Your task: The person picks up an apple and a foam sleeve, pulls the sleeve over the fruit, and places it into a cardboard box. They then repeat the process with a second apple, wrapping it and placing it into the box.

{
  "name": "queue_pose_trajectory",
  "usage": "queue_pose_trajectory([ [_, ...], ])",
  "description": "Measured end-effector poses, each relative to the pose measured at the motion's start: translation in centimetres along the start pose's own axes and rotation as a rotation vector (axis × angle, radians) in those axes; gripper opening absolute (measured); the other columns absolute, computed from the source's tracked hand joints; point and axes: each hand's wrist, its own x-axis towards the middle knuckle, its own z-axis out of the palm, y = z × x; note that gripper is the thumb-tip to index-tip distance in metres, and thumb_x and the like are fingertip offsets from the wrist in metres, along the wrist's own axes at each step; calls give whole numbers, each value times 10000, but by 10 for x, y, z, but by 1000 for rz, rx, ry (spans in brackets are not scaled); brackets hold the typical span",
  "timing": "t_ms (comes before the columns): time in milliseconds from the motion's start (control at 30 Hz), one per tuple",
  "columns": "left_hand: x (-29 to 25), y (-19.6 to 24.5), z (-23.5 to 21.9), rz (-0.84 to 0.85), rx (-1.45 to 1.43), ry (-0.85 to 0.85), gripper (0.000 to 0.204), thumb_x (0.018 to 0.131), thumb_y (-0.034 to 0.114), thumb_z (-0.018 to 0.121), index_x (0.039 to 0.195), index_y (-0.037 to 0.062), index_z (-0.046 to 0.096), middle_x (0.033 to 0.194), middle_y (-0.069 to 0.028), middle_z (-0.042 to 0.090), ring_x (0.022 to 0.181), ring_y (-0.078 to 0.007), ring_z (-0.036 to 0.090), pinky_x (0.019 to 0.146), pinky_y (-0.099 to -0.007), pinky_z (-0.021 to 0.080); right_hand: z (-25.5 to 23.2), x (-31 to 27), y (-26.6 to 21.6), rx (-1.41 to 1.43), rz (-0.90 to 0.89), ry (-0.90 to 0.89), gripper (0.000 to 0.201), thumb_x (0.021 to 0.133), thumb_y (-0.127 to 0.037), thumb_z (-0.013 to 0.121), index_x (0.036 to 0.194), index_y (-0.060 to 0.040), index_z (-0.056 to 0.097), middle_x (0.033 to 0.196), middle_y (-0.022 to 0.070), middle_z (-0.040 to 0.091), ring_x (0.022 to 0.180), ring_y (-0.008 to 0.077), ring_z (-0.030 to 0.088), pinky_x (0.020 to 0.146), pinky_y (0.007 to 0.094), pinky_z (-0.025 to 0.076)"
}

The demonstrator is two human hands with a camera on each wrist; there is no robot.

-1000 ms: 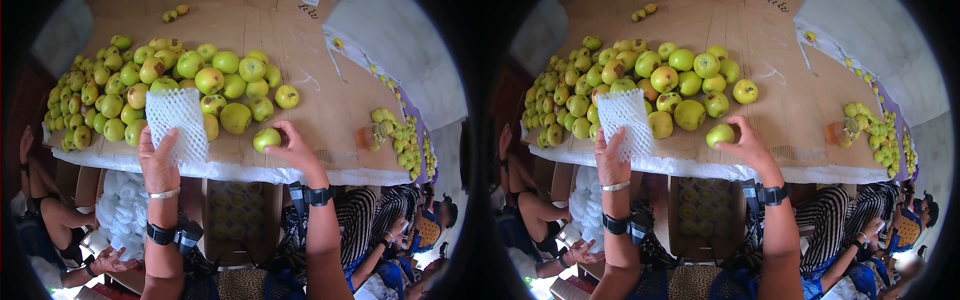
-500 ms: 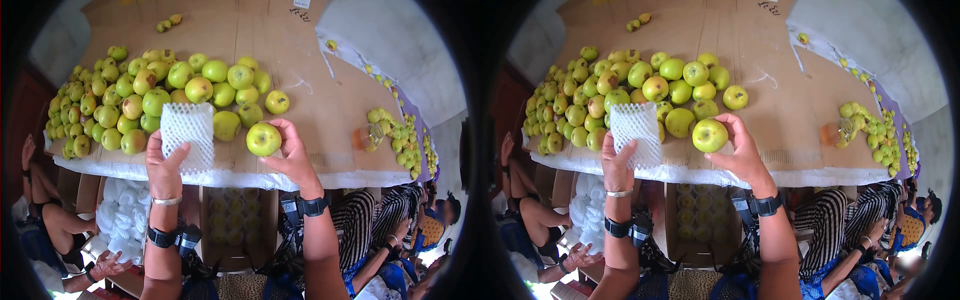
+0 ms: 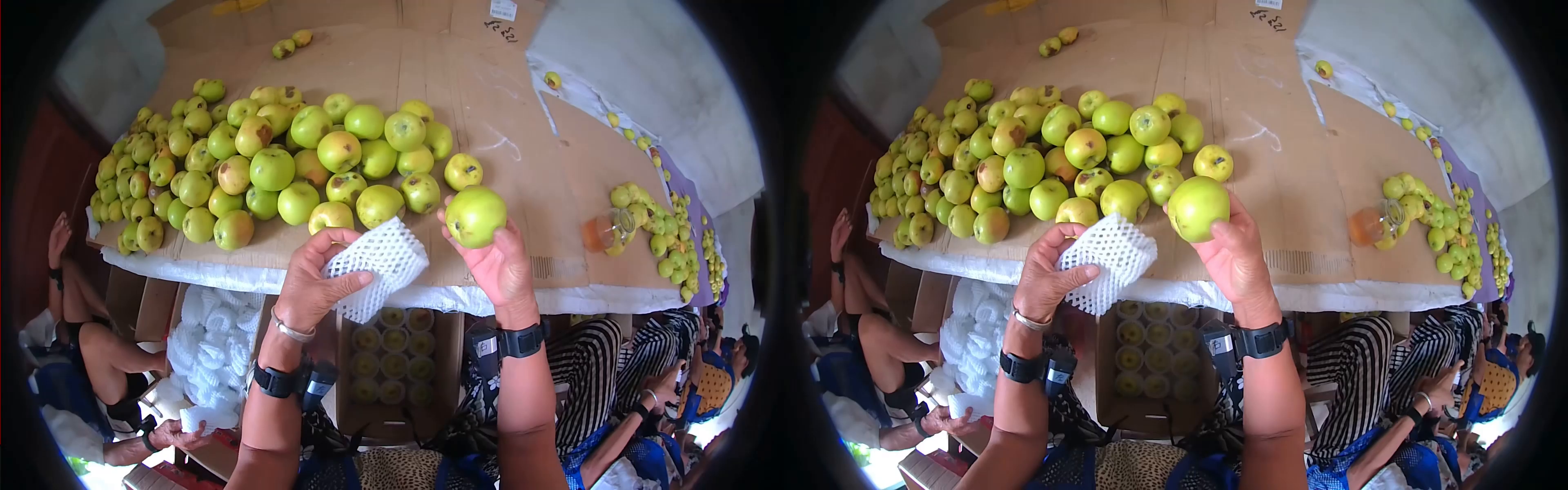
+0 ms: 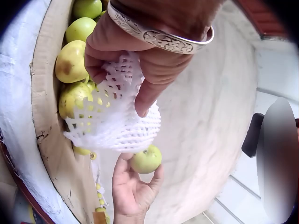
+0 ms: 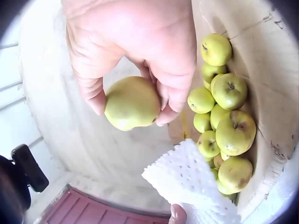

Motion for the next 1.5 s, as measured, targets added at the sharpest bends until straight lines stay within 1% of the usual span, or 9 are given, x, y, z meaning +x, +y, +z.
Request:
queue_pose_trajectory([
  [467, 3, -2, 4, -70, 55, -42, 555, 679, 6, 749, 1161, 37, 476, 1021, -91, 620, 912, -156, 597, 815, -265, 475, -6, -15, 21, 92, 195, -239, 654, 762, -349, 659, 1255, 14, 428, 1207, 126, 515, 1134, 210, 484, 981, 372, 367],
  [567, 0, 0, 21, 69, 134, 54, 550, 691, 37, 741, 1172, 29, 474, 1115, -116, 566, 1002, -170, 550, 874, -281, 434, 3, -15, 19, 92, 138, -175, 629, 768, -343, 652, 1251, -3, 433, 1205, 103, 515, 1129, 205, 482, 979, 370, 366],
  [700, 2, -2, 19, 868, 841, 456, 412, 752, 59, 659, 1118, 23, 474, 1138, -138, 505, 1074, -197, 476, 950, -332, 353, 1, -11, 20, 150, 64, -51, 613, 761, -303, 670, 1251, -23, 432, 1200, 87, 512, 1131, 193, 477, 983, 364, 360],
  [767, -5, -12, 17, 776, 728, 469, 337, 787, 81, 631, 1078, 29, 469, 1023, -98, 529, 927, -165, 510, 849, -305, 407, -2, -8, 21, 58, 17, -6, 628, 752, -291, 683, 1259, -30, 419, 1199, 81, 508, 1128, 183, 476, 983, 355, 358],
  [900, -3, -22, 41, 331, 102, 129, 383, 832, 288, 609, 1081, 44, 452, 924, -28, 534, 800, -125, 513, 688, -270, 436, 15, -10, 27, -10, 66, -81, 699, 708, -301, 727, 1261, -33, 395, 1169, 52, 504, 1095, 160, 490, 952, 326, 384],
  [967, 1, -28, 42, 285, -24, 72, 339, 791, 86, 617, 1076, 44, 438, 922, -21, 484, 775, -87, 463, 684, -213, 416, 20, -12, 29, -3, 99, -102, 725, 687, -313, 743, 1255, -35, 391, 1153, 41, 501, 1079, 150, 497, 935, 313, 398],
  [1300, 0, -21, 38, 248, 269, 94, 366, 729, 57, 619, 1054, -18, 470, 806, -100, 561, 775, -141, 579, 704, -277, 497, 19, -13, 30, -96, 122, -92, 750, 653, -314, 770, 1244, -30, 404, 1133, 43, 526, 1050, 147, 520, 917, 306, 417],
  [1433, 1, -16, 42, 404, 645, 107, 404, 718, 109, 616, 1080, -20, 490, 867, -133, 606, 792, -180, 612, 698, -313, 510, 21, -14, 32, -95, 128, -75, 741, 646, -307, 776, 1229, -28, 414, 1144, 56, 527, 1047, 150, 523, 919, 309, 421],
  [1500, 1, -19, 45, 437, 495, 142, 330, 757, 95, 588, 1061, -8, 513, 814, -112, 611, 724, -193, 609, 666, -306, 499, 26, -13, 32, -122, 137, -99, 735, 641, -291, 781, 1222, -26, 419, 1147, 61, 528, 1056, 155, 522, 927, 313, 418],
])
